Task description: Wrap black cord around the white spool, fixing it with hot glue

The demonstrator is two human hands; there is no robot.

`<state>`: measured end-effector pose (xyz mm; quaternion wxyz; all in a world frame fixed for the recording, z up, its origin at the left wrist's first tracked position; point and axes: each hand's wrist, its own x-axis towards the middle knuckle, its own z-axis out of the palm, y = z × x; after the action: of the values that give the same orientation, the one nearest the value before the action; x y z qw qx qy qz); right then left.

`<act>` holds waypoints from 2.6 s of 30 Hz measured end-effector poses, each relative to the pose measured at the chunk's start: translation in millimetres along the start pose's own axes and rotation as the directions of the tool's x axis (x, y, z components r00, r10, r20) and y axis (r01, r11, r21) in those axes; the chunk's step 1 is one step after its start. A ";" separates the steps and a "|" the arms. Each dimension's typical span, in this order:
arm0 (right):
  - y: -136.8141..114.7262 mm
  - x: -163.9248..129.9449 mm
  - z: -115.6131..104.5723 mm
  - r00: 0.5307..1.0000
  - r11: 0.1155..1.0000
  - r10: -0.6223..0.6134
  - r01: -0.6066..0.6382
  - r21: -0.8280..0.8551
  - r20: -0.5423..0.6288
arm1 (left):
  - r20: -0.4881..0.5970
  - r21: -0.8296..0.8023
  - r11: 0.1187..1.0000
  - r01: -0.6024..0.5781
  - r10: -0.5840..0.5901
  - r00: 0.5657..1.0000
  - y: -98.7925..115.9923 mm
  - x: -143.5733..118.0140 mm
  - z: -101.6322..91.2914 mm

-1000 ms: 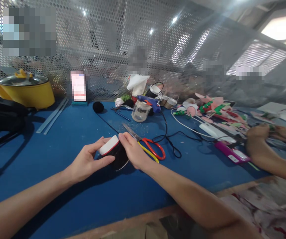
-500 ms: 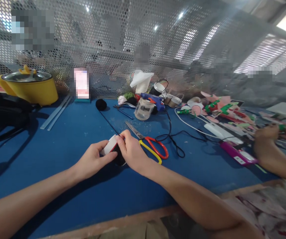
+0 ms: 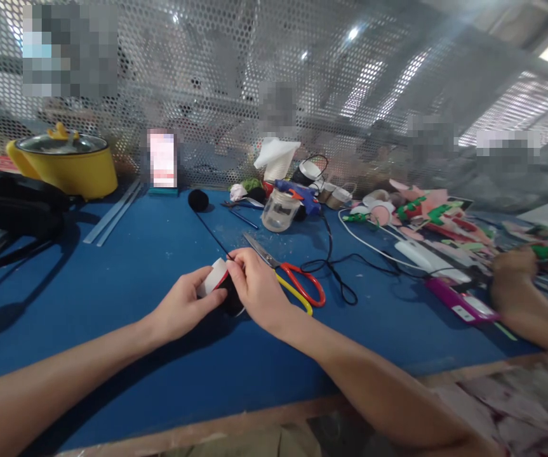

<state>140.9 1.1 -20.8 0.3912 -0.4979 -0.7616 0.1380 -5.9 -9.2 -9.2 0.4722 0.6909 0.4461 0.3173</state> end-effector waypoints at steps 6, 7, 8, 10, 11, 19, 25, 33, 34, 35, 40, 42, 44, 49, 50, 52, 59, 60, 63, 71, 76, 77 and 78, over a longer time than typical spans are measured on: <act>-0.5 2.0 1.2 0.999 1.000 0.011 -0.010 -0.028 0.030 | 0.024 0.002 1.000 0.013 -0.013 1.000 -0.1 0.7 1.4; -0.9 2.0 1.5 0.999 0.999 0.016 -0.014 -0.030 0.036 | 0.021 -0.003 1.000 0.014 -0.014 1.000 -0.6 1.0 1.7; -1.4 2.0 1.8 0.999 0.999 0.021 -0.019 -0.031 0.042 | 0.018 -0.010 1.000 0.013 -0.013 1.000 -1.2 1.2 2.0; -2.5 1.5 2.7 0.998 0.999 0.028 -0.027 -0.037 0.052 | 0.007 -0.024 1.000 0.011 -0.011 1.000 -2.1 1.5 2.3; -2.9 1.1 3.2 0.998 0.999 0.029 -0.027 -0.043 0.054 | -0.003 -0.033 0.999 0.009 -0.009 1.000 -2.5 1.7 2.4; 0.6 5.9 -8.2 0.999 0.998 -0.052 0.053 0.035 -0.015 | -0.074 -0.201 0.979 0.034 -0.050 0.996 -3.1 3.7 1.9; 3.3 12.2 -33.2 0.997 0.992 0.053 -0.059 0.115 0.054 | -0.190 -0.384 0.923 0.023 -0.104 0.976 -3.7 7.8 -4.7; 1.8 9.3 -34.9 0.946 0.995 -0.079 0.057 0.081 0.315 | -0.242 -0.495 0.867 0.055 -0.198 0.950 -3.6 10.4 -6.8; 2.4 9.0 -34.7 0.944 0.996 -0.083 0.066 0.065 0.318 | -0.243 -0.497 0.866 0.057 -0.202 0.949 -3.7 10.3 -6.4; 3.0 8.7 -34.6 0.943 0.996 -0.088 0.075 0.051 0.322 | -0.245 -0.498 0.865 0.057 -0.204 0.948 -3.9 10.1 -6.1; 2.4 7.8 -36.0 0.926 0.993 -0.106 0.119 -0.014 0.362 | -0.264 -0.507 0.860 0.050 -0.210 0.941 -5.0 10.8 -6.2; 0.6 7.2 -37.9 0.907 0.993 -0.095 0.118 -0.030 0.410 | -0.289 -0.520 0.854 0.030 -0.209 0.934 -5.5 11.9 -7.8; -1.0 6.4 -40.4 0.855 0.996 -0.044 0.076 -0.042 0.517 | -0.320 -0.543 0.840 0.019 -0.228 0.920 -6.1 13.5 -10.3; 0.0 6.3 -48.9 0.604 0.984 0.151 -0.015 -0.178 0.782 | -0.420 -0.593 0.804 -0.048 -0.257 0.870 -9.2 19.0 -16.9; 1.4 7.2 -50.8 0.593 0.975 0.173 0.008 -0.221 0.787 | -0.436 -0.599 0.798 -0.063 -0.258 0.862 -10.1 20.3 -18.1; 5.5 10.1 -54.4 0.622 0.950 0.211 0.050 -0.307 0.754 | -0.451 -0.605 0.793 -0.075 -0.264 0.853 -11.7 22.7 -20.3; 21.9 21.7 -61.8 0.758 0.827 0.349 0.027 -0.561 0.551 | -0.522 -0.584 0.799 -0.146 -0.232 0.821 -13.1 27.7 -26.7; 22.4 22.2 -61.5 0.765 0.825 0.352 0.018 -0.564 0.539 | -0.527 -0.585 0.797 -0.150 -0.233 0.817 -12.5 27.8 -27.0; 20.6 21.9 -58.0 0.795 0.836 0.342 -0.014 -0.548 0.502 | -0.521 -0.591 0.795 -0.137 -0.246 0.817 -10.4 27.0 -26.6; 17.9 19.1 -44.6 0.925 0.983 0.176 -0.147 -0.110 0.336 | -0.384 -0.569 0.822 -0.037 -0.225 0.895 -5.9 16.0 -15.7; 15.6 22.9 -47.6 0.947 0.975 0.211 -0.222 0.019 0.243 | -0.260 -0.453 0.892 0.002 -0.134 0.956 -4.5 5.5 -5.1; 15.5 23.8 -48.4 0.945 0.971 0.222 -0.237 0.036 0.239 | -0.221 -0.426 0.905 0.013 -0.119 0.968 -4.7 3.9 -3.7; 15.6 24.6 -49.0 0.942 0.967 0.230 -0.249 0.051 0.243 | -0.187 -0.402 0.915 0.022 -0.106 0.977 -5.1 2.7 -2.8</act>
<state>182.2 20.9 13.2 0.2983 -0.5506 -0.7301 0.2733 -8.8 -4.9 -12.9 0.5643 0.5292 0.4411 0.4550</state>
